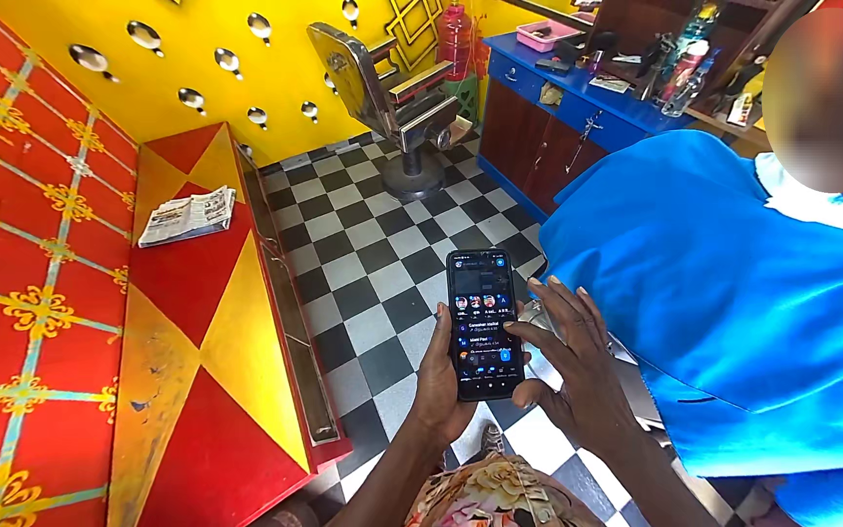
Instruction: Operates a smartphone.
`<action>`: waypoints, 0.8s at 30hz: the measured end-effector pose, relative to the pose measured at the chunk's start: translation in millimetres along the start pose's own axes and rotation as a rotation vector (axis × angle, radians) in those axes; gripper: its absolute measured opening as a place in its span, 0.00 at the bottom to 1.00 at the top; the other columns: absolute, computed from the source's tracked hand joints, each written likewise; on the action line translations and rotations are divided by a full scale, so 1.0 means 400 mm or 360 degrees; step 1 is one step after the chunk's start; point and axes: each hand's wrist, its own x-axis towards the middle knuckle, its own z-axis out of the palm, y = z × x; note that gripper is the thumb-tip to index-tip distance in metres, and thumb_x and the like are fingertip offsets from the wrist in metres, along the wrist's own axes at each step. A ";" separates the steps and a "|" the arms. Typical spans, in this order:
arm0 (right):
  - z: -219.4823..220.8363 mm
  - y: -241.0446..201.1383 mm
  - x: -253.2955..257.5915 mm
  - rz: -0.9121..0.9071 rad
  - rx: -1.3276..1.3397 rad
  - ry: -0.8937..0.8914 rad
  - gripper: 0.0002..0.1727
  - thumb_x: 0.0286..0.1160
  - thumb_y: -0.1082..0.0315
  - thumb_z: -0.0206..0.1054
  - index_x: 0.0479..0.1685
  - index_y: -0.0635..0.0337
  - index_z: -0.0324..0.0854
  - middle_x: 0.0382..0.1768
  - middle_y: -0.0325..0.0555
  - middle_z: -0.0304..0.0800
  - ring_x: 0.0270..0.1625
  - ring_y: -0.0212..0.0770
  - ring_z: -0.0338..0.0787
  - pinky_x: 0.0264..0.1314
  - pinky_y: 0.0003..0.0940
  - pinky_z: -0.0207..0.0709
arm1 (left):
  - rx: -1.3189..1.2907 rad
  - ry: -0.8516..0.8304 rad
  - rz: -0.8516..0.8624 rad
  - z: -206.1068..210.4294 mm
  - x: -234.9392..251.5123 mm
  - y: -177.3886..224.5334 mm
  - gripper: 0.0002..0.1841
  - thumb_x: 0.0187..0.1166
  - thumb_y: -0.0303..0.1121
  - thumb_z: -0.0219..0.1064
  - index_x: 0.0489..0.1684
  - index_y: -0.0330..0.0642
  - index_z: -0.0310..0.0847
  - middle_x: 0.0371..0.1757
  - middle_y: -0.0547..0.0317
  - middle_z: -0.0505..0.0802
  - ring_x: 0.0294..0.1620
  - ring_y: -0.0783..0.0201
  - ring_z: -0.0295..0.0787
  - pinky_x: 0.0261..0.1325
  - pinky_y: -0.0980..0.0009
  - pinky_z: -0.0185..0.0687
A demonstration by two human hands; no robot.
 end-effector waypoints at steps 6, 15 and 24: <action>-0.002 -0.001 0.003 -0.0028 0.0013 -0.0038 0.40 0.74 0.20 0.43 0.69 0.32 0.83 0.89 0.39 0.63 0.95 0.49 0.51 0.93 0.67 0.39 | 0.0034 0.0041 -0.0013 0.003 -0.001 0.002 0.35 0.88 0.65 0.39 0.76 0.50 0.77 0.64 0.39 0.90 0.61 0.46 0.92 0.64 0.51 0.88; 0.005 0.002 0.006 -0.0086 0.0040 -0.0071 0.39 0.72 0.18 0.45 0.69 0.29 0.83 0.90 0.38 0.61 0.95 0.49 0.49 0.94 0.68 0.38 | 0.0046 0.0117 0.0029 0.008 0.001 0.000 0.33 0.89 0.64 0.42 0.71 0.50 0.80 0.58 0.43 0.92 0.59 0.52 0.93 0.63 0.54 0.88; 0.010 0.043 0.050 -0.0085 -0.0061 -0.0078 0.38 0.78 0.23 0.44 0.70 0.36 0.83 0.88 0.44 0.63 0.95 0.50 0.50 0.94 0.66 0.36 | 0.0028 0.0121 -0.0010 0.011 0.002 -0.005 0.33 0.88 0.64 0.43 0.73 0.51 0.78 0.60 0.42 0.91 0.60 0.49 0.92 0.63 0.53 0.88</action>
